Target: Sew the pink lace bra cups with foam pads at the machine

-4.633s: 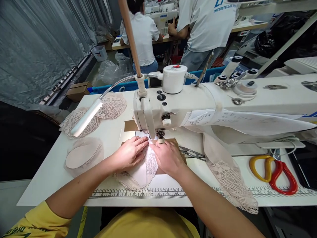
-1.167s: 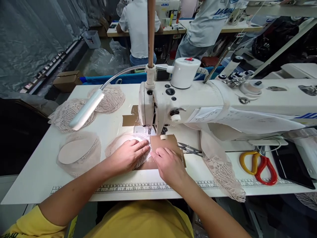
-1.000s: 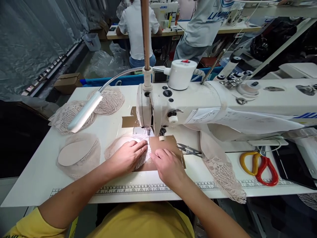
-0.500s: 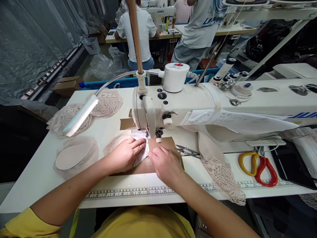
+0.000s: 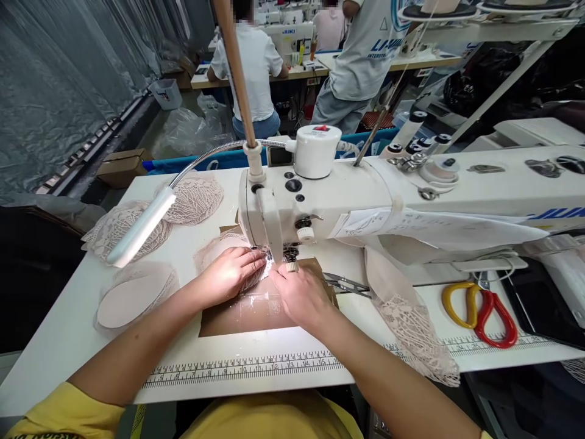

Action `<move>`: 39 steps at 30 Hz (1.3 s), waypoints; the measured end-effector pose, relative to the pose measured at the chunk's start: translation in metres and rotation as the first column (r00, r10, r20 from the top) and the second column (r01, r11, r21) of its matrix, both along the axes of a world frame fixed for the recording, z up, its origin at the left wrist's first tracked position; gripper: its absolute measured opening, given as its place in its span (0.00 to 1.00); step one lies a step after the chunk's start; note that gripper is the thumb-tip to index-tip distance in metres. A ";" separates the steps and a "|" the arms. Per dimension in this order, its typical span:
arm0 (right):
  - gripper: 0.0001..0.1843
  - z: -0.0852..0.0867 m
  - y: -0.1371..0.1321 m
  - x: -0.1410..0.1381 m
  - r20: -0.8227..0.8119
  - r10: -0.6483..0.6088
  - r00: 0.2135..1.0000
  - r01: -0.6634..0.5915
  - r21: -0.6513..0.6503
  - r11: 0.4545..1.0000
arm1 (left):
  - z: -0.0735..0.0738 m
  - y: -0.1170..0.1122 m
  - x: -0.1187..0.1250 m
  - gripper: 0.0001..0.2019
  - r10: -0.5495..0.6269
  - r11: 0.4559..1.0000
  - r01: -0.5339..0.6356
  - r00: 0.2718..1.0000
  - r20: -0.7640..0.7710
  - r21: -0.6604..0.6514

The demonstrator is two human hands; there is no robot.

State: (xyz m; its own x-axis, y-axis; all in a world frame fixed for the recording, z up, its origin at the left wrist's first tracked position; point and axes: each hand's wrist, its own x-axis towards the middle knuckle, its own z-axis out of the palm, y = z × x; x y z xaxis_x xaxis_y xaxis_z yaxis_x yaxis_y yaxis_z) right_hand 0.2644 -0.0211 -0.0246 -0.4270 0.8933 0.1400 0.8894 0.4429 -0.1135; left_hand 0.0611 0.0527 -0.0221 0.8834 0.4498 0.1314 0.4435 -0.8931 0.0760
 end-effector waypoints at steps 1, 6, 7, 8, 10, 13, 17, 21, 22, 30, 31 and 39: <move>0.19 0.000 0.000 0.000 0.007 0.003 1.000 -0.003 0.011 1.000 | -0.001 -0.002 -0.001 0.18 -0.020 1.000 0.020 1.000 0.016 -0.008; 0.20 0.002 0.003 -0.001 0.028 -0.004 1.000 0.003 0.050 0.999 | -0.007 -0.005 -0.002 0.18 -0.054 0.998 0.056 0.997 0.060 -0.032; 0.21 0.002 0.004 -0.001 0.030 -0.009 1.000 0.007 0.055 0.998 | -0.007 -0.003 -0.002 0.18 -0.052 0.998 0.054 0.997 0.063 -0.036; 0.21 0.001 0.005 -0.001 0.034 -0.016 0.999 0.014 0.060 0.998 | -0.007 0.000 -0.002 0.18 -0.049 0.998 0.051 0.997 0.066 -0.040; 0.23 -0.001 0.007 -0.001 0.043 -0.032 0.999 0.029 0.065 0.997 | -0.006 0.005 -0.002 0.18 -0.035 0.998 0.038 0.997 0.068 -0.051; 0.23 -0.006 0.009 0.000 0.026 -0.040 0.999 0.038 0.058 0.998 | -0.005 0.011 -0.001 0.19 -0.013 0.998 0.018 0.997 0.071 -0.067; 0.22 -0.012 0.008 0.002 -0.045 -0.053 0.998 0.056 0.058 0.997 | -0.005 0.014 0.001 0.19 0.017 0.997 -0.012 0.997 0.071 -0.076; 0.22 -0.017 0.007 0.005 -0.110 -0.053 0.993 0.062 0.082 0.995 | -0.006 0.014 0.001 0.19 0.025 0.997 -0.021 0.997 0.067 -0.068; 0.22 -0.017 0.006 0.005 -0.118 -0.055 0.991 0.065 0.082 0.994 | -0.007 0.015 0.001 0.19 0.027 0.998 -0.022 0.997 0.070 -0.063; 0.21 -0.012 0.007 0.005 -0.216 -0.067 0.974 0.080 0.054 0.995 | 0.005 0.009 -0.006 0.14 0.157 0.987 -0.157 0.988 0.005 0.024; 0.20 -0.012 0.007 0.006 -0.228 -0.070 0.971 0.083 0.048 0.995 | 0.008 0.007 -0.006 0.13 0.176 0.984 -0.176 0.984 -0.017 0.017; 0.18 -0.014 0.007 0.007 -0.210 -0.116 0.971 0.132 0.062 0.989 | 0.010 -0.010 -0.001 0.12 0.179 0.981 -0.183 0.982 -0.066 -0.060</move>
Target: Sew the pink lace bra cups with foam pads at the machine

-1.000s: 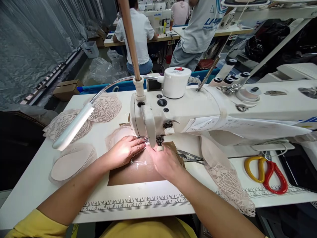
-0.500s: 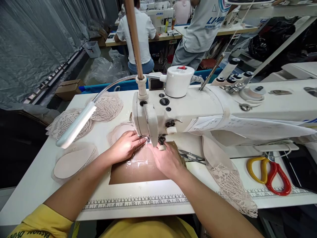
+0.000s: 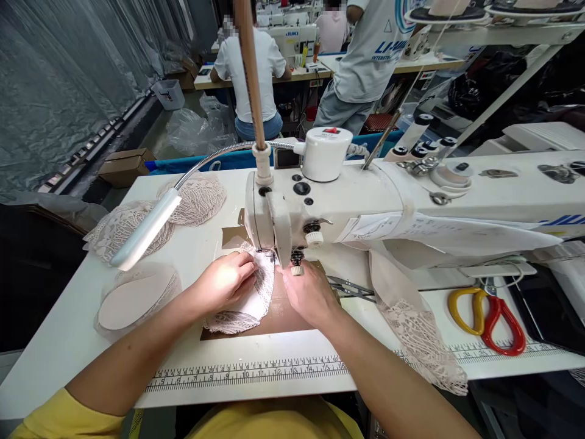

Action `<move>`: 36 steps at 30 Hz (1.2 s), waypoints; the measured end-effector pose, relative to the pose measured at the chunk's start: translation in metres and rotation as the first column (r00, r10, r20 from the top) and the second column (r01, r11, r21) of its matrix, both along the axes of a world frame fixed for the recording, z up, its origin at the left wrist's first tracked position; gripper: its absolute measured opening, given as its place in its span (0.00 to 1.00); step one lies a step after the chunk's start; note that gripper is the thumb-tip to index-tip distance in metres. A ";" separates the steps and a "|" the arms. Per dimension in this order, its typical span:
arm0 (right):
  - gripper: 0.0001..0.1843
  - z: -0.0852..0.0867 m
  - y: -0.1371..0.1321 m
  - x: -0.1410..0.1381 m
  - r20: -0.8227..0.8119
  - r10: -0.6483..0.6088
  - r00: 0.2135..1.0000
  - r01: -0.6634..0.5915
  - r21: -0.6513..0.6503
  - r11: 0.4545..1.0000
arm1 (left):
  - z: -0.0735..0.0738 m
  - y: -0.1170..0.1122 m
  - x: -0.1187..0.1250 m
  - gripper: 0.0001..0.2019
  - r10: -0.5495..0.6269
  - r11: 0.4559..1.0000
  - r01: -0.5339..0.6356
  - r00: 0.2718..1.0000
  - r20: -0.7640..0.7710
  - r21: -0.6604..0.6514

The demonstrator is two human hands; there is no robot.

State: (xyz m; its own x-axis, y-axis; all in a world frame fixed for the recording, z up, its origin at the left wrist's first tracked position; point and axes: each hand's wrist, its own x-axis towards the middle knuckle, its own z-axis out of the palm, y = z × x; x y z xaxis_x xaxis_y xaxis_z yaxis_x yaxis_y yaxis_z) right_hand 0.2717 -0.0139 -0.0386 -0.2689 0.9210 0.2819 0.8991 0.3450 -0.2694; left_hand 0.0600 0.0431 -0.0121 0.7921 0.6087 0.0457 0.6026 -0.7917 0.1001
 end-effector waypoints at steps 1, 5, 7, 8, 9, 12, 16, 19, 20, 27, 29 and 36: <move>0.18 0.000 0.000 0.000 0.004 -0.004 1.000 0.004 0.004 1.000 | -0.002 -0.002 0.001 0.12 -0.011 1.000 0.011 1.000 0.007 0.011; 0.18 -0.002 0.001 0.001 0.014 -0.020 1.000 0.020 0.013 1.000 | -0.007 -0.007 0.004 0.14 -0.121 0.993 0.120 0.989 0.084 0.017; 0.18 -0.001 0.000 0.001 0.031 -0.016 0.999 0.015 0.021 1.000 | -0.008 -0.008 0.004 0.17 -0.151 0.989 0.151 0.984 0.098 0.008; 0.18 -0.001 -0.001 0.000 0.044 -0.007 0.999 0.006 0.024 1.000 | -0.008 -0.008 0.004 0.18 -0.156 0.988 0.156 0.983 0.095 0.007; 0.19 0.000 -0.002 0.000 0.058 0.008 0.998 -0.010 0.023 1.000 | -0.008 -0.008 0.003 0.19 -0.158 0.987 0.158 0.984 0.086 0.006; 0.21 0.002 -0.004 -0.002 0.103 0.057 0.993 -0.057 -0.009 0.998 | -0.010 -0.008 0.003 0.21 -0.157 0.988 0.157 0.986 0.059 0.011; 0.21 0.002 -0.004 -0.004 0.155 0.057 0.986 -0.053 -0.029 0.998 | -0.011 -0.006 0.004 0.21 -0.165 0.986 0.165 0.985 0.048 0.015; 0.21 0.002 -0.003 -0.006 0.190 0.031 0.981 -0.024 -0.035 0.999 | -0.011 -0.003 0.004 0.22 -0.166 0.986 0.165 0.985 0.050 0.021; 0.22 0.002 -0.003 -0.007 0.198 0.024 0.980 -0.016 -0.039 0.999 | -0.011 -0.003 0.004 0.22 -0.165 0.986 0.164 0.985 0.052 0.021; 0.22 0.003 -0.002 -0.009 0.228 0.027 0.973 -0.016 -0.051 0.999 | -0.011 -0.001 0.003 0.21 -0.196 0.980 0.194 0.978 0.066 0.036; 0.22 0.003 -0.001 -0.009 0.226 0.028 0.974 -0.017 -0.051 0.999 | -0.011 0.000 0.003 0.21 -0.196 0.980 0.193 0.978 0.076 0.044; 0.21 0.006 0.001 -0.010 0.222 0.038 0.974 -0.027 -0.054 0.998 | -0.013 0.003 0.003 0.19 -0.220 0.974 0.213 0.970 0.101 0.076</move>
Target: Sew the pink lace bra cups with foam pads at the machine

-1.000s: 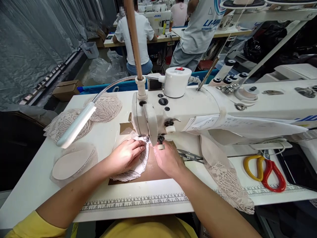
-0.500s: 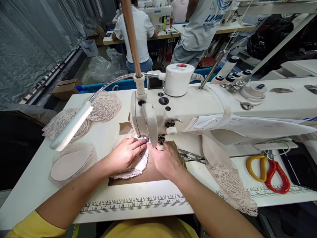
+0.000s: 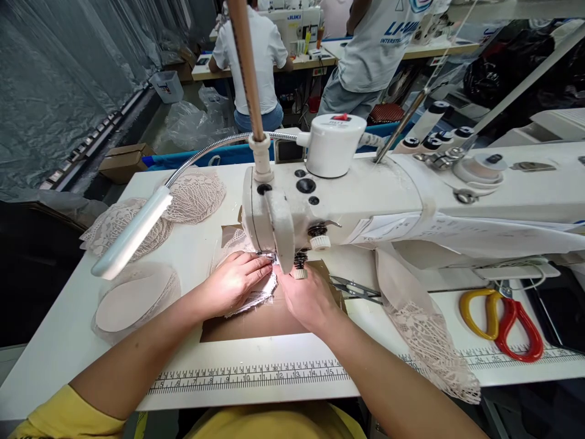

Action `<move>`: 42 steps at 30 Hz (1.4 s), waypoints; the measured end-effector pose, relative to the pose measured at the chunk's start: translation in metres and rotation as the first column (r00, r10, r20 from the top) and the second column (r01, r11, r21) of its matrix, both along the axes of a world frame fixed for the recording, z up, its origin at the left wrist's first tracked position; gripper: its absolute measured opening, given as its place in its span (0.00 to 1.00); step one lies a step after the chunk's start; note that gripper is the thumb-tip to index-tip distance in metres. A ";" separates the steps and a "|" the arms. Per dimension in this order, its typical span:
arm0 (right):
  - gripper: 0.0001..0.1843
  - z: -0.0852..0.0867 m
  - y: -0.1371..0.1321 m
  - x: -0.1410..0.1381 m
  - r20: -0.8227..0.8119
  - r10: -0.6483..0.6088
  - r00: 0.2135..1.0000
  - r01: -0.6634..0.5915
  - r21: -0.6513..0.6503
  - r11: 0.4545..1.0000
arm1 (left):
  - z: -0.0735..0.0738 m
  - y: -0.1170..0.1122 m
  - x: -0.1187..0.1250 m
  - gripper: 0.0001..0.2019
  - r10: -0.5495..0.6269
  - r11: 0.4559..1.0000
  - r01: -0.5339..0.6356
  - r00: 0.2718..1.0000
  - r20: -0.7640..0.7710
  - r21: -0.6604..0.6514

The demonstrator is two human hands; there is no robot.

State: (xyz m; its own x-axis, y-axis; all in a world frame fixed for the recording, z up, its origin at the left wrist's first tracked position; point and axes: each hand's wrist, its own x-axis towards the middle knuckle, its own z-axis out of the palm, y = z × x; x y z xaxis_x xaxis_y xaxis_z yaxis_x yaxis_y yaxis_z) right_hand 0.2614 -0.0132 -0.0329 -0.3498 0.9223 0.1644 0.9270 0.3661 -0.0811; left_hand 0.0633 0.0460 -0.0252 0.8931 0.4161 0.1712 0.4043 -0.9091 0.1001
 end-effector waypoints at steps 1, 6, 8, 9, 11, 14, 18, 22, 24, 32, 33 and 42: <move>0.21 0.000 0.000 0.000 -0.004 0.000 1.000 0.000 -0.002 1.000 | 0.000 0.000 0.000 0.18 0.000 1.000 0.000 1.000 0.003 0.005; 0.22 -0.004 -0.001 0.003 -0.042 0.011 0.999 -0.011 0.012 1.000 | 0.000 0.003 0.000 0.16 -0.001 1.000 0.000 1.000 0.013 0.015; 0.22 -0.006 -0.002 0.006 -0.077 0.021 0.997 -0.020 0.013 1.000 | 0.000 0.005 0.000 0.16 -0.001 1.000 0.001 1.000 0.025 0.014; 0.22 -0.007 -0.003 0.008 -0.096 0.026 0.995 -0.026 0.007 1.000 | 0.000 0.006 0.000 0.16 -0.001 1.000 0.000 1.000 0.031 0.011; 0.22 -0.009 -0.004 0.010 -0.123 0.030 0.992 -0.032 -0.011 0.999 | 0.000 0.007 0.000 0.15 0.001 1.000 -0.002 0.999 0.046 0.007; 0.22 -0.010 -0.005 0.011 -0.132 0.024 0.991 -0.029 -0.039 0.999 | 0.002 0.008 0.000 0.16 0.010 1.000 -0.010 0.998 0.064 -0.010; 0.21 -0.010 -0.005 0.010 -0.141 0.000 0.990 -0.009 -0.061 0.998 | 0.002 0.009 -0.001 0.16 0.039 0.998 -0.036 0.997 0.068 -0.050; 0.22 -0.008 -0.003 0.007 -0.123 -0.013 0.992 0.005 -0.067 0.998 | -0.002 0.011 -0.001 0.16 0.068 0.996 -0.063 0.995 0.077 -0.060; 0.22 -0.008 -0.003 0.006 -0.100 -0.016 0.995 0.010 -0.059 0.998 | -0.003 0.012 -0.002 0.16 0.084 0.995 -0.081 0.994 0.076 -0.050; 0.20 -0.010 0.000 0.008 -0.152 0.000 0.988 0.007 0.046 0.999 | 0.006 0.004 -0.006 0.18 0.031 0.995 -0.024 0.997 0.073 -0.092; 0.20 -0.010 0.000 0.008 -0.160 -0.014 0.987 0.020 0.040 0.999 | 0.007 0.003 -0.006 0.18 0.030 0.995 -0.022 0.997 0.077 -0.101; 0.20 -0.001 -0.005 0.002 -0.124 -0.049 0.991 0.047 -0.019 0.999 | 0.009 0.004 -0.007 0.16 -0.051 0.987 0.065 0.994 0.095 -0.150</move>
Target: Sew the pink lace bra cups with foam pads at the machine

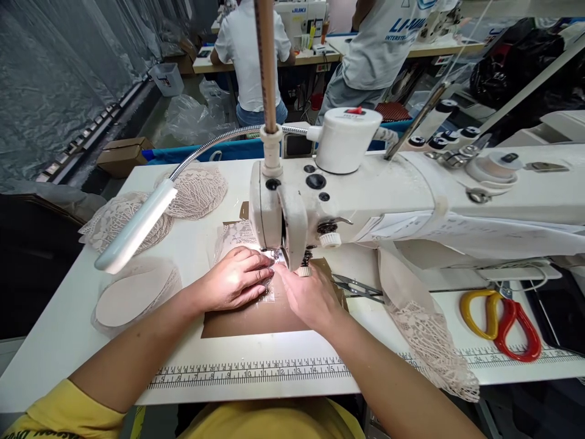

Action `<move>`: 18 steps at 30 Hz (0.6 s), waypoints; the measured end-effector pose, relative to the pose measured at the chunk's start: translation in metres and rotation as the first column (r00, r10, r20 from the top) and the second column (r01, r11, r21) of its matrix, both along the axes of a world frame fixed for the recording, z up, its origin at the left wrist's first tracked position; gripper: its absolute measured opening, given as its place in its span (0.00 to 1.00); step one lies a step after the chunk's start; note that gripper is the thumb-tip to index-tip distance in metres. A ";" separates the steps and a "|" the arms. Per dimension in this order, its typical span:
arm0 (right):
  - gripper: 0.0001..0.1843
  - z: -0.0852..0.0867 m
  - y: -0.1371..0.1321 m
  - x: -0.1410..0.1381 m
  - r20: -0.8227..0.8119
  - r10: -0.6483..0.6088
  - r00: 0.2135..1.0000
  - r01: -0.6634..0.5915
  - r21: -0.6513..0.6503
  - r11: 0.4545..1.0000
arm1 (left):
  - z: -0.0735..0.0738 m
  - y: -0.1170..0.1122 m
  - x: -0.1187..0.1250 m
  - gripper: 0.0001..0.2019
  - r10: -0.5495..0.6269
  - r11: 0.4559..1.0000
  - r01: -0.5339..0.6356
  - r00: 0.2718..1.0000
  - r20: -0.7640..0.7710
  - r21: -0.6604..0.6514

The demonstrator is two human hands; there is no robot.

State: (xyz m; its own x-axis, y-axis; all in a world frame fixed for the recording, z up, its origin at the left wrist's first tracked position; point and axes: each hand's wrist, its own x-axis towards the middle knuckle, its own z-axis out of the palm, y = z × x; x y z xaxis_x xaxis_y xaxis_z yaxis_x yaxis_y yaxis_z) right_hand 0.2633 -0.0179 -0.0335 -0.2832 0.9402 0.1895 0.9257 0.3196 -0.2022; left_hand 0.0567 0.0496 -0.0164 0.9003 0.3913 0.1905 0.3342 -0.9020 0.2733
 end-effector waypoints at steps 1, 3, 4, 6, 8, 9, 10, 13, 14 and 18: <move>0.20 0.001 0.000 -0.001 0.010 0.006 1.000 -0.005 -0.005 1.000 | 0.000 0.000 0.000 0.16 -0.004 1.000 0.004 1.000 0.000 -0.002; 0.20 0.004 0.001 -0.003 0.043 0.022 0.999 -0.022 -0.014 1.000 | 0.001 0.000 0.000 0.15 -0.010 1.000 0.010 1.000 0.006 -0.007; 0.21 0.004 0.001 -0.004 0.064 0.028 0.998 -0.027 -0.019 0.999 | 0.000 0.000 0.000 0.15 -0.011 1.000 0.012 1.000 0.009 -0.011; 0.21 0.004 0.002 -0.006 0.108 0.026 0.994 -0.024 -0.028 0.999 | -0.001 0.000 0.000 0.15 -0.011 1.000 0.011 1.000 0.011 -0.018; 0.23 0.003 0.002 -0.007 0.144 0.012 0.990 -0.008 -0.024 1.000 | -0.002 -0.002 0.000 0.16 0.004 1.000 -0.004 1.000 0.010 -0.007; 0.23 0.003 0.002 -0.007 0.154 0.005 0.988 -0.002 -0.017 1.000 | -0.003 -0.003 0.001 0.16 0.016 1.000 -0.016 1.000 0.011 0.004; 0.24 0.002 0.002 -0.007 0.159 -0.001 0.987 0.002 -0.007 1.000 | -0.004 -0.004 0.002 0.16 0.029 0.999 -0.029 1.000 0.013 0.016; 0.23 0.001 0.002 -0.006 0.141 0.002 0.990 -0.006 0.024 1.000 | -0.006 -0.007 0.005 0.16 0.060 0.997 -0.061 0.998 0.017 0.043; 0.22 0.001 0.002 -0.005 0.125 0.005 0.992 -0.010 0.035 0.999 | -0.007 -0.007 0.005 0.16 0.066 0.997 -0.067 0.998 0.017 0.049; 0.21 0.002 0.001 -0.003 0.076 0.015 0.997 -0.018 0.045 0.999 | -0.006 -0.007 0.006 0.16 0.062 0.997 -0.063 0.998 0.033 0.054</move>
State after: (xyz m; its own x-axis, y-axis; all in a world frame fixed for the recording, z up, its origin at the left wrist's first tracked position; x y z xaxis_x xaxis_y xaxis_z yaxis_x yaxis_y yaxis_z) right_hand 0.2601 -0.0170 -0.0310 -0.3138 0.9260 0.2098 0.9323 0.3424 -0.1168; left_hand 0.0624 0.0427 -0.0228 0.8676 0.4347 0.2413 0.3824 -0.8936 0.2350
